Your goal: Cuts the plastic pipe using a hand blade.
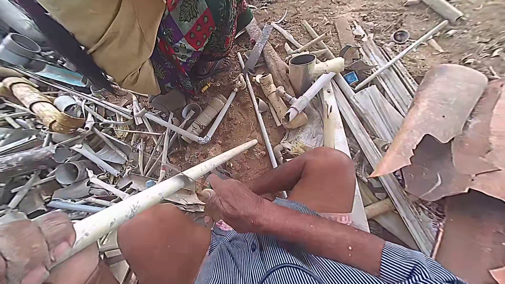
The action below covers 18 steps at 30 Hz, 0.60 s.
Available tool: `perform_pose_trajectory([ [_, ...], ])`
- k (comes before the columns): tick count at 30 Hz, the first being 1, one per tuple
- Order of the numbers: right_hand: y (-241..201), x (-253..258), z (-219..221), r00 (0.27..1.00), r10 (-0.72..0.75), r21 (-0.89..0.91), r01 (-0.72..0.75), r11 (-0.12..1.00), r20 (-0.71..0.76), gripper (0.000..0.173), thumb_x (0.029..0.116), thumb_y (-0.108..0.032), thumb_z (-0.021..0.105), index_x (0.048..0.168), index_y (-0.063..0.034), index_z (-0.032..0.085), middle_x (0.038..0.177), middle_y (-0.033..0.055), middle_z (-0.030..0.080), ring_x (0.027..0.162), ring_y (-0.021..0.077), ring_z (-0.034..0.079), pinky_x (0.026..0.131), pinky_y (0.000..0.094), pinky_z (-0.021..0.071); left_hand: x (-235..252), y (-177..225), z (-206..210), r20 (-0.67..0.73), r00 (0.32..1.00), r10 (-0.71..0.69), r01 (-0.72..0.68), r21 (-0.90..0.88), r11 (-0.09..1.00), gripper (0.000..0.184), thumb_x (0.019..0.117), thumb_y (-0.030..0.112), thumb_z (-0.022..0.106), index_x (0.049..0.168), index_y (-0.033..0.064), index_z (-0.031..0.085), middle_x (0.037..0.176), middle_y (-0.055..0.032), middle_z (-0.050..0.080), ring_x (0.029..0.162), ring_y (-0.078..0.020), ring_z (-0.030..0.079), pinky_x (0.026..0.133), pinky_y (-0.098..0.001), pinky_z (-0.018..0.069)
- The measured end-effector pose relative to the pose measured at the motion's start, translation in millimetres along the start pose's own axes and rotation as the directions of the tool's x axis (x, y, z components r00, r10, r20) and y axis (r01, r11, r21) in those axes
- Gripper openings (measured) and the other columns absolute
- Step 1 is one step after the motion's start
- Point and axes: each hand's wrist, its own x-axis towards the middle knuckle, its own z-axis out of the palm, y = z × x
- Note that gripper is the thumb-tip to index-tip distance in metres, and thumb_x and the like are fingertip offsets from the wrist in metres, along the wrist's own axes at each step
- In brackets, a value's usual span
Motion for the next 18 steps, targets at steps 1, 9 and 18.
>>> perform_pose_trajectory([
  [1,-15.5,-3.7,4.1,0.996,-0.092,0.005,0.092,0.996,0.003,0.038,0.1112,-0.029,0.038,0.115,0.0036,0.057,0.081,0.0168,0.061,0.077,0.0330,0.065,0.071,0.0487,0.0519,1.3,0.1,0.5,0.006,1.000,0.010,-0.010,0.002,1.000,0.057,0.1015,0.050,0.032,0.066,0.0106,0.052,0.053,-0.0012,0.049,0.049,-0.0138,0.052,0.055,-0.0303,0.0497],
  [9,137.0,17.7,-9.4,0.825,0.560,-0.113,-0.565,0.818,-0.072,0.048,0.1138,-0.030,0.027,0.137,0.0067,0.048,0.123,0.0287,0.062,0.119,0.0405,0.062,0.102,0.0540,0.0469,4.7,-3.2,-4.1,-0.155,0.988,0.004,-0.015,-0.065,0.998,0.065,0.0995,0.063,0.031,0.060,0.0134,0.043,0.046,-0.0002,0.041,0.039,-0.0131,0.046,0.046,-0.0284,0.0475],
  [18,-5.8,-5.8,5.0,0.996,-0.051,-0.107,0.042,0.993,-0.078,0.038,0.1105,-0.029,0.038,0.114,0.0037,0.057,0.078,0.0172,0.062,0.075,0.0337,0.066,0.069,0.0483,0.0525,2.8,8.5,28.1,-0.078,0.986,-0.145,0.140,-0.061,0.988,0.059,0.1015,0.060,0.040,0.071,0.0112,0.053,0.059,-0.0002,0.050,0.049,-0.0146,0.054,0.052,-0.0305,0.0530],
])
